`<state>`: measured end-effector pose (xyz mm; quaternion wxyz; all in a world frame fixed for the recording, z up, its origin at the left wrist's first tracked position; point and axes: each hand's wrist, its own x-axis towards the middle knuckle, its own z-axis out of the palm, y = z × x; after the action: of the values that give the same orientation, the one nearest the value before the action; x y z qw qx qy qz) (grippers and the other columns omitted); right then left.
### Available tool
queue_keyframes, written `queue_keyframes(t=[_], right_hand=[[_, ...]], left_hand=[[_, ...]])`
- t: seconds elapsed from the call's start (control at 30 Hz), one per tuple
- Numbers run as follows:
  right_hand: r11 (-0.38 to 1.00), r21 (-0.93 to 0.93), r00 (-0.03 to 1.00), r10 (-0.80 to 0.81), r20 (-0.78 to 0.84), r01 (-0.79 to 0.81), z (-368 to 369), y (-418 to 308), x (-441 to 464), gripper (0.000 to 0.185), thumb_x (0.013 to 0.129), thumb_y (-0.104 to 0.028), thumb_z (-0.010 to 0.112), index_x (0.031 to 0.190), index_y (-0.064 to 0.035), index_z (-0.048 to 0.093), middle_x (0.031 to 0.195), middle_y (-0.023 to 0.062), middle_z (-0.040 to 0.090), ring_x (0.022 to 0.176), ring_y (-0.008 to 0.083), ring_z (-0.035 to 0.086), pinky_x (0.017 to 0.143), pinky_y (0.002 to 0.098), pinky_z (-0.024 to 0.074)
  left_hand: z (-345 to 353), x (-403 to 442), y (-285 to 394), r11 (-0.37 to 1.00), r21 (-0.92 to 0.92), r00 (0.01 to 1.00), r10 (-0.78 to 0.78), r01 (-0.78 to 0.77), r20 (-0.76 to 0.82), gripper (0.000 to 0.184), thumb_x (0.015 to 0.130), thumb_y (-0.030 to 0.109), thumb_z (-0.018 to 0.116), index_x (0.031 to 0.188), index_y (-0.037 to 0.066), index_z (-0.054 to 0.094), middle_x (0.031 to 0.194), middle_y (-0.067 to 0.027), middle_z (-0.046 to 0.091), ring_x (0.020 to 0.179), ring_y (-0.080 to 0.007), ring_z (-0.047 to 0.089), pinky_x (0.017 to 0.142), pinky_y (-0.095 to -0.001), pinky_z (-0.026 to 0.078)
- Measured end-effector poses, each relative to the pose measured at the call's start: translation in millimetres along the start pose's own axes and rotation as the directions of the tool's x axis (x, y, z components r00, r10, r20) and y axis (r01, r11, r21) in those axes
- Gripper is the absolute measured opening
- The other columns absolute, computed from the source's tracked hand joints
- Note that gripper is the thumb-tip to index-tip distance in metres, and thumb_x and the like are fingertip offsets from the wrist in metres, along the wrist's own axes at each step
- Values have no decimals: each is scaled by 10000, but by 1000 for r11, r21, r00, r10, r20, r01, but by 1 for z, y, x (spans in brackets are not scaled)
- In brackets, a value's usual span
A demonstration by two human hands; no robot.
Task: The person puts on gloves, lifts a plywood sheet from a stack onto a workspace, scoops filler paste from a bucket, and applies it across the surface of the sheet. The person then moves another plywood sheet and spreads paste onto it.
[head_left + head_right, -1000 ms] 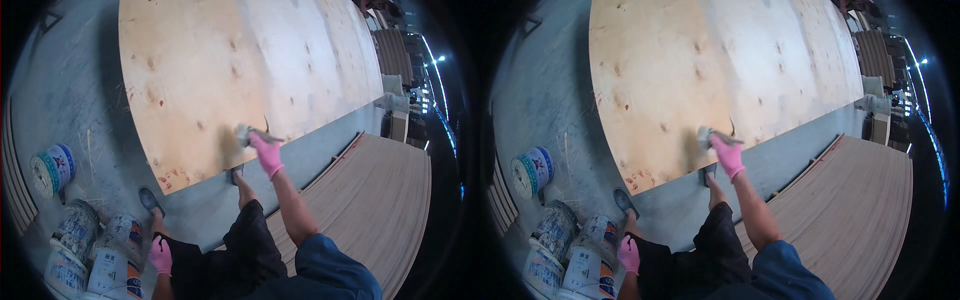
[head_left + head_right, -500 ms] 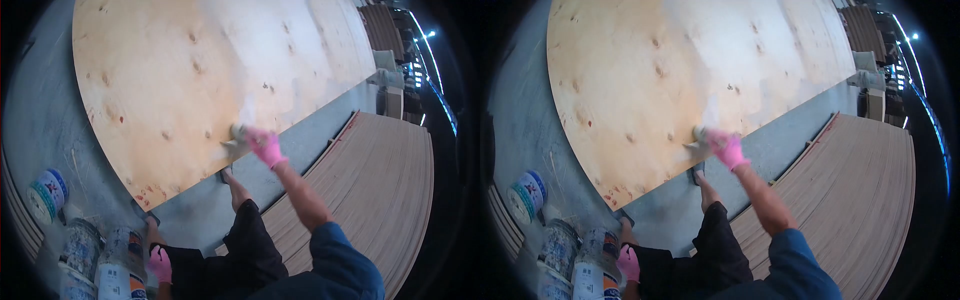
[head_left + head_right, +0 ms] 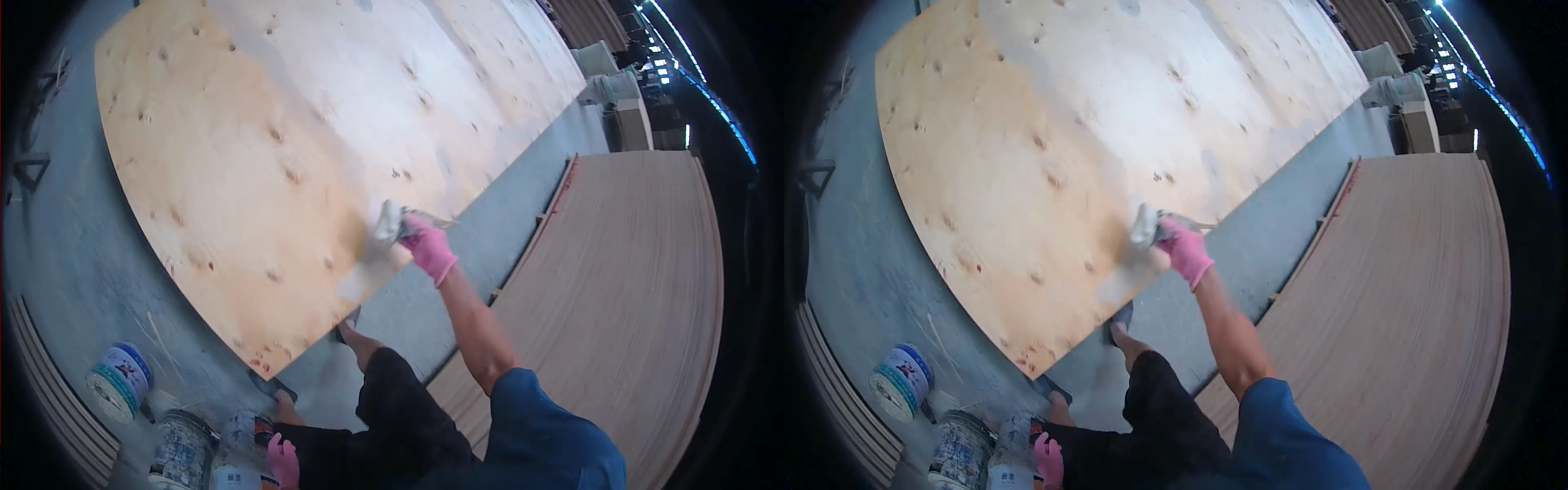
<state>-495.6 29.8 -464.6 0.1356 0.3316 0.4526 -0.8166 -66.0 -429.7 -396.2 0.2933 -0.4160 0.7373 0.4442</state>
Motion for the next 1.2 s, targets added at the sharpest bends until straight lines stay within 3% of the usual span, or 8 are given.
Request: queue_keyframes(t=[0.1,0.23,0.43,0.7,0.77,0.87,0.97,1.2], right_hand=[[982,176,998,-70,-7,70,7,-65,51,265,960,-223,576,1173,-77,636,1137,65,692,1022,218,664,887,380,545],[349,-931,804,-580,-130,102,-21,-116,124,365,944,-333,577,1021,-14,737,933,154,748,825,313,713,750,409,533],[-167,-932,853,-377,361,321,7,-66,91,270,899,-307,639,1115,-178,739,1016,154,716,927,350,695,825,438,562],[957,-287,980,-88,-178,34,147,2,81,92,934,-122,621,945,-38,656,851,-4,619,769,112,597,657,286,505],[18,-918,844,-401,355,395,177,-11,132,115,963,-126,585,1023,-54,652,940,5,618,865,118,596,731,299,513],[863,-355,933,-340,115,358,258,-49,249,190,981,-168,581,1138,-71,622,1039,23,626,951,146,602,830,320,519],[969,-29,970,-244,21,245,368,-113,322,210,947,-193,607,1115,-75,651,1073,49,673,996,182,639,818,360,533],[173,-983,890,-456,-19,68,440,-165,431,326,904,-350,632,1099,-104,717,1047,193,700,978,361,664,867,428,537]], left_hand=[[7,13,23,998,48,998,53,-52,-27,326,920,100,595,1216,-36,612,685,-40,618,609,-110,575,598,-266,473],[8,37,161,995,22,995,99,-98,-24,343,952,113,593,1270,-15,596,731,-3,600,614,-57,522,568,-205,446],[-51,175,293,846,282,867,492,-452,-86,300,930,143,567,1174,-24,619,893,-137,648,800,-267,620,719,-350,492],[-116,475,609,596,719,771,623,-356,-135,1130,755,494,766,1554,1,137,1614,-262,113,1502,-408,81,1204,-494,119],[-123,490,671,679,714,913,381,-171,-144,1320,683,625,785,1571,21,18,1626,-276,-13,1504,-446,-39,1199,-539,39],[-133,520,664,632,749,929,366,-200,-61,1464,606,728,781,1566,42,-86,1607,-299,-121,1471,-513,-130,1170,-596,-15],[-134,529,659,637,734,922,385,-234,-41,1471,606,732,781,1563,29,-87,1594,-321,-135,1448,-556,-142,1156,-624,-23],[-138,528,666,640,744,954,301,-191,-14,1482,611,711,795,1549,-5,-102,1582,-336,-150,1446,-552,-158,1151,-630,-32]])
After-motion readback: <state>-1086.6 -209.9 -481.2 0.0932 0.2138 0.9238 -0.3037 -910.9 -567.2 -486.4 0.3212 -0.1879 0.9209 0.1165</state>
